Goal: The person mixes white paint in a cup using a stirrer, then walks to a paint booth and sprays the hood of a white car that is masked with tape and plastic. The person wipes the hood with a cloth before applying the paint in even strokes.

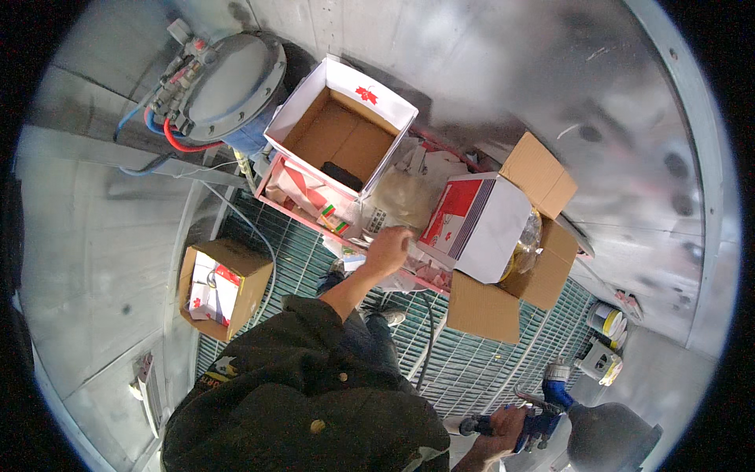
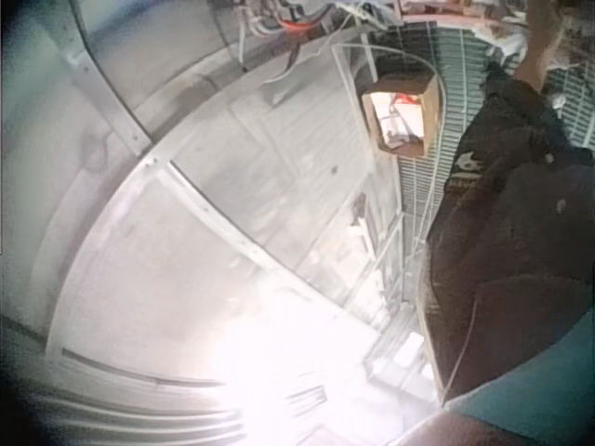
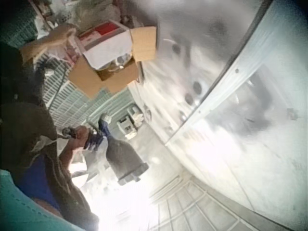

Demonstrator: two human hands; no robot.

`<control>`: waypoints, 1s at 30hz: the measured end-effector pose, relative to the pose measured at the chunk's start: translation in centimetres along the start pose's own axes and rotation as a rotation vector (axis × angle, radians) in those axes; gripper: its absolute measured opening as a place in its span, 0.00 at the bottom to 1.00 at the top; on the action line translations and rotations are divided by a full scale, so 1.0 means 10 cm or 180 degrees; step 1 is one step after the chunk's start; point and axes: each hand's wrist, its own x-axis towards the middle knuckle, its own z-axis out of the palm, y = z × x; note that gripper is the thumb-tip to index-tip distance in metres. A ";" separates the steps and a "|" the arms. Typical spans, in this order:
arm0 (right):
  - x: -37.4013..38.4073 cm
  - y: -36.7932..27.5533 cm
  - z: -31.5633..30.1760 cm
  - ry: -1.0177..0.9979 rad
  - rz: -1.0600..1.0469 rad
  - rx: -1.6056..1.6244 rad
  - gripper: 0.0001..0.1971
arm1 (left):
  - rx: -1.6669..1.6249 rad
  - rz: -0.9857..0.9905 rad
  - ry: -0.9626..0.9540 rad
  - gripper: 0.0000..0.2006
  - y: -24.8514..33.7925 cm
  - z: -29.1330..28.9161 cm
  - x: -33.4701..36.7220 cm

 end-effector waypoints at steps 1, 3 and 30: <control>-0.02 -0.01 0.00 -0.0224 0.0003 0.0016 0.19 | 0.0146 0.0103 0.0417 0.09 -0.14 -0.08 -0.01; -0.01 0.02 -0.11 -0.0732 -0.0037 0.0114 0.19 | 0.1034 -0.0301 0.0392 0.08 -0.19 -0.62 0.02; -0.20 0.40 -0.28 -0.1316 -0.0232 0.0266 0.17 | 0.1359 -0.1430 0.0048 0.17 -1.23 -1.13 0.26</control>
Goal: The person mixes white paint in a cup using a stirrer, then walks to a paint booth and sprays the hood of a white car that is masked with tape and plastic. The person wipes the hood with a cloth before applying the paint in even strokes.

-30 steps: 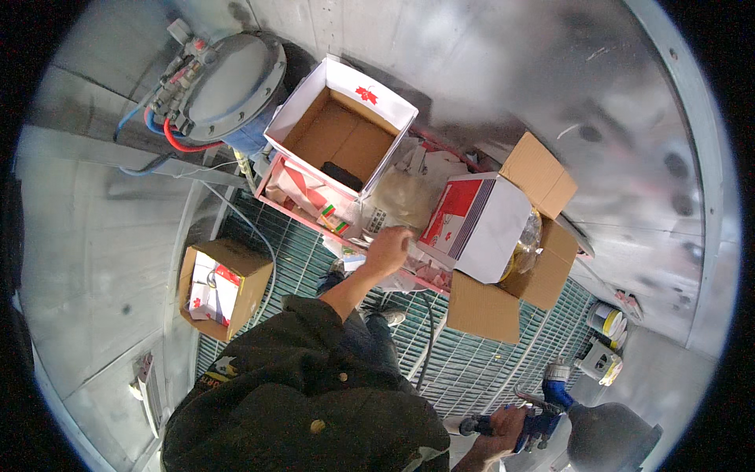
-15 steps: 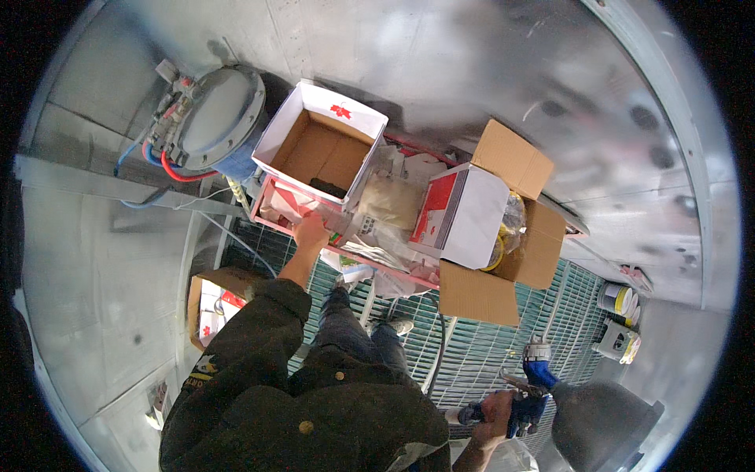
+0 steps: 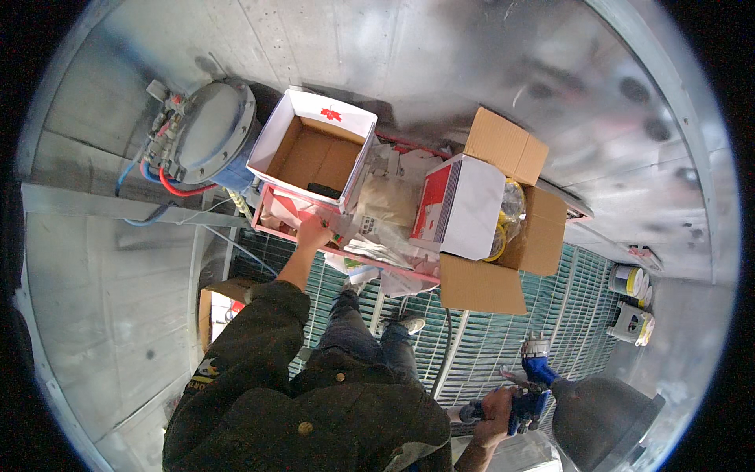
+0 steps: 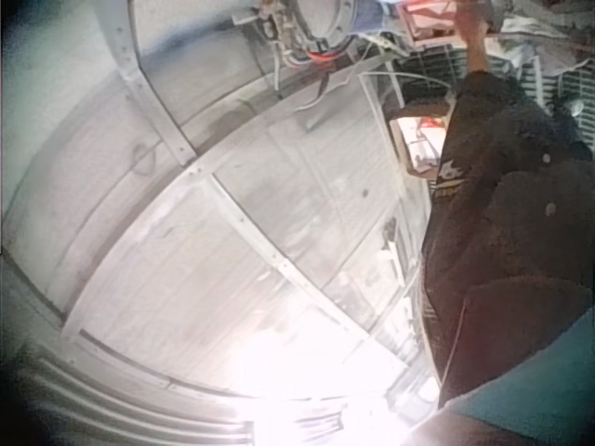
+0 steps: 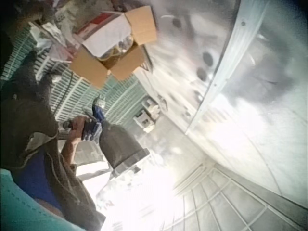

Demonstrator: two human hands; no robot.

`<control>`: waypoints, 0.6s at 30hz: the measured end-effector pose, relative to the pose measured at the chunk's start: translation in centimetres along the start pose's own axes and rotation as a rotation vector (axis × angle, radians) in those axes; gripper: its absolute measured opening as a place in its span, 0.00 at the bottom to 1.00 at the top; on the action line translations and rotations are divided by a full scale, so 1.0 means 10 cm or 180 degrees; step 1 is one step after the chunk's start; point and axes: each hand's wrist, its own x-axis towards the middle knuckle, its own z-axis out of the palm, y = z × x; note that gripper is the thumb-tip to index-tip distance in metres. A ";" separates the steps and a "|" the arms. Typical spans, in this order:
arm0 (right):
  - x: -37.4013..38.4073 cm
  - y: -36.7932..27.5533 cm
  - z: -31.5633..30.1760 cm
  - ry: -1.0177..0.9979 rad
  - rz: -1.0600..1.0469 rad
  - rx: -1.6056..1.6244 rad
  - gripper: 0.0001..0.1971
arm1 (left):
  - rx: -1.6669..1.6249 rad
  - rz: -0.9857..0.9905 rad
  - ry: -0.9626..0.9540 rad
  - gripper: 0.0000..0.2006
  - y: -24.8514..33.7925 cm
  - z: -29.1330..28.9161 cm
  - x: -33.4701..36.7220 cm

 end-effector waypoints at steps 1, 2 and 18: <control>-0.01 0.00 0.00 0.0039 0.0005 0.0018 0.17 | -0.0193 0.0062 0.0139 0.17 0.00 -0.02 0.02; -0.02 0.01 0.02 0.0069 0.0009 0.0034 0.16 | -0.0392 0.0118 0.0280 0.18 -0.04 -0.08 0.04; 0.03 0.14 0.48 0.0233 0.0060 -0.0497 0.10 | -0.4368 -0.0129 -0.0842 0.08 -0.08 -1.81 -1.46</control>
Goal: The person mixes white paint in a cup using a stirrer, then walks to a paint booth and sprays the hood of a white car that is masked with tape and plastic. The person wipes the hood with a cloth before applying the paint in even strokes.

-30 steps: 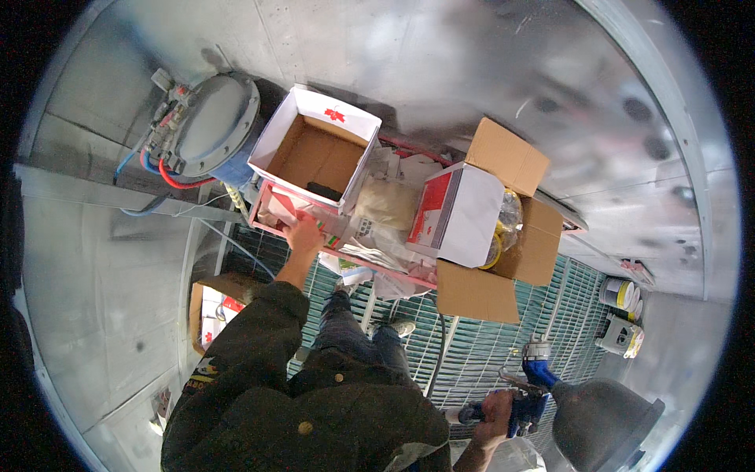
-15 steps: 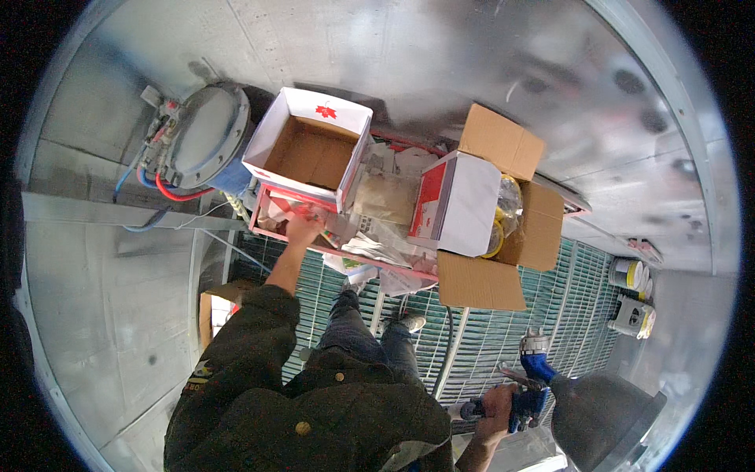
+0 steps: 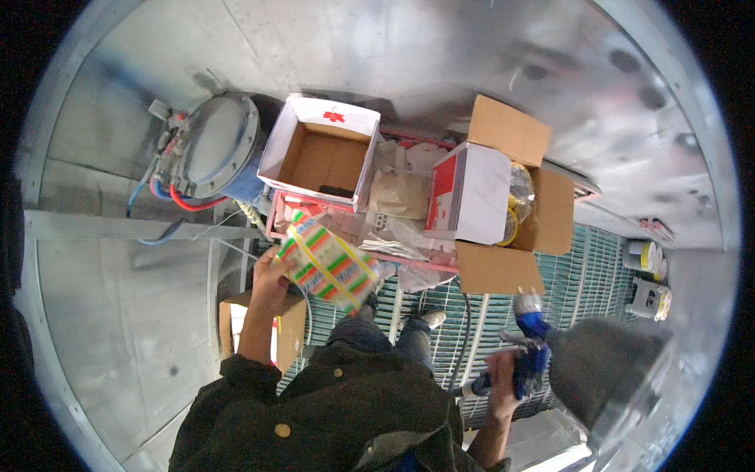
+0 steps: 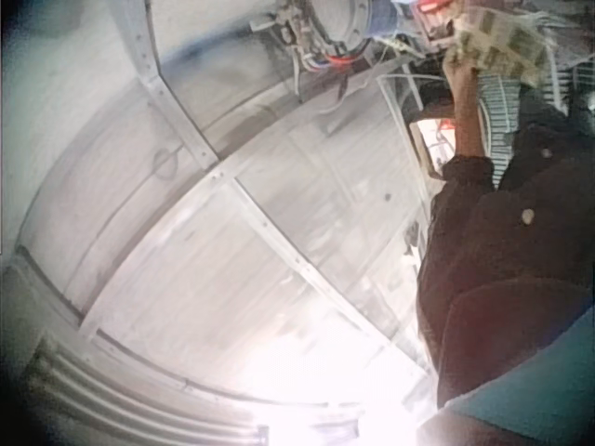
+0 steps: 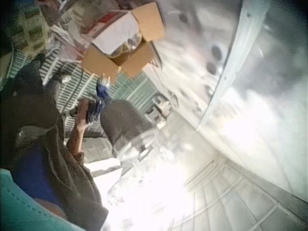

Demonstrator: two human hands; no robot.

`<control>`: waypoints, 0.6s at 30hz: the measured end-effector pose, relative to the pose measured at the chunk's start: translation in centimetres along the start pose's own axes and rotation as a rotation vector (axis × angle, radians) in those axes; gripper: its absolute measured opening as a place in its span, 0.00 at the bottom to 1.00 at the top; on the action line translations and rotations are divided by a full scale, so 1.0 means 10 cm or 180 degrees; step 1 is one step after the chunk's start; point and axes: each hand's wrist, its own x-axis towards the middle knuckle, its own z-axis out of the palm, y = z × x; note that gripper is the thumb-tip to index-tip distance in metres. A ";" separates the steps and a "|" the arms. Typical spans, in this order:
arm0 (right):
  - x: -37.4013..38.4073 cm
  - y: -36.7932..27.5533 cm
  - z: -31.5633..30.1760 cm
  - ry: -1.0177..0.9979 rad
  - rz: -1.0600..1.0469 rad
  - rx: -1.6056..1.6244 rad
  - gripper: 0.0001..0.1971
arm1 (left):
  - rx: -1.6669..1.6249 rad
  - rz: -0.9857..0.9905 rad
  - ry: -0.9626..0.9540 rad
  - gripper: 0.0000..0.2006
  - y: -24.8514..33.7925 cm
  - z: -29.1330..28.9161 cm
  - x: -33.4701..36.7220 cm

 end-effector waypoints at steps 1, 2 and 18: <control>0.04 0.01 -0.01 -0.0305 0.0019 -0.0113 0.08 | 0.0168 0.0031 -0.0223 0.07 0.01 0.12 -0.07; 0.09 0.03 0.03 -0.0478 -0.0259 -0.0394 0.07 | 0.0330 0.0060 -0.0491 0.07 0.00 0.27 -0.12; -0.19 -0.61 0.41 -0.0910 -0.0618 0.0112 0.07 | 0.1863 0.0880 -0.2642 0.10 0.21 1.60 -0.96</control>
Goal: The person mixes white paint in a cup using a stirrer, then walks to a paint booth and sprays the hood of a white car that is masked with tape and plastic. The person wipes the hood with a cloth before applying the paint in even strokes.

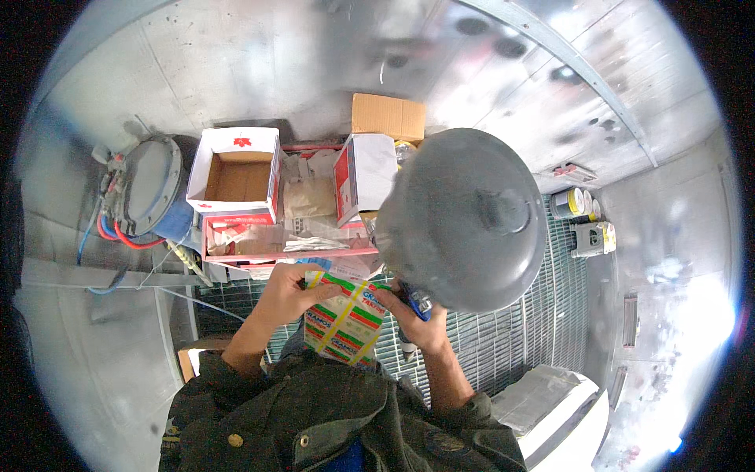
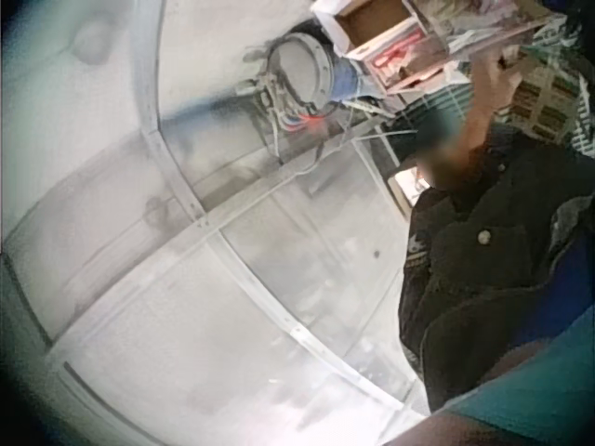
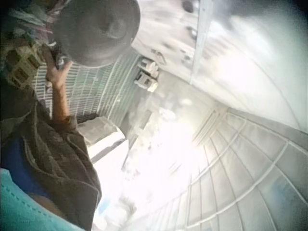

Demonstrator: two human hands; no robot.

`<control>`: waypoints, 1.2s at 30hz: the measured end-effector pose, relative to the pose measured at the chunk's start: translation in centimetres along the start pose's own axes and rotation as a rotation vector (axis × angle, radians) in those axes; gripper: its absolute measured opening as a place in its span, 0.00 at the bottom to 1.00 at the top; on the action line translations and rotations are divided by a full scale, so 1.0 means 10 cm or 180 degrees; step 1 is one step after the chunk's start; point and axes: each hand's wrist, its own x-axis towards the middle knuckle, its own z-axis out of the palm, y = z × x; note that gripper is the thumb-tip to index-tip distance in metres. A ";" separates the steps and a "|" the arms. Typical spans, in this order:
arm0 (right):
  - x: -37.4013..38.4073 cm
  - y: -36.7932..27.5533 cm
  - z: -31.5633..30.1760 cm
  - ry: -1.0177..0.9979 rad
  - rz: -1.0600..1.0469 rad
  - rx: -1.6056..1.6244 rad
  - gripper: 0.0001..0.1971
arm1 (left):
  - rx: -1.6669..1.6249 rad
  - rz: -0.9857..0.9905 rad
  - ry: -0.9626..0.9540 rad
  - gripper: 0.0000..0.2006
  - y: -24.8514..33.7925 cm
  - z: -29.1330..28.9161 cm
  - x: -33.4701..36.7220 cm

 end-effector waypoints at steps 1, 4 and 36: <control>-0.08 0.03 -0.04 -0.0011 0.0049 0.0128 0.08 | -0.0064 -0.0016 0.0019 0.09 -0.04 0.04 -0.06; -0.30 0.12 -0.17 -0.0112 -0.0111 0.0196 0.12 | -0.0019 -0.0125 0.0036 0.10 -0.02 0.19 -0.27; -1.24 0.63 1.48 -0.0336 -0.0393 0.0621 0.15 | 0.2906 0.1144 0.2666 0.07 0.36 0.23 -3.35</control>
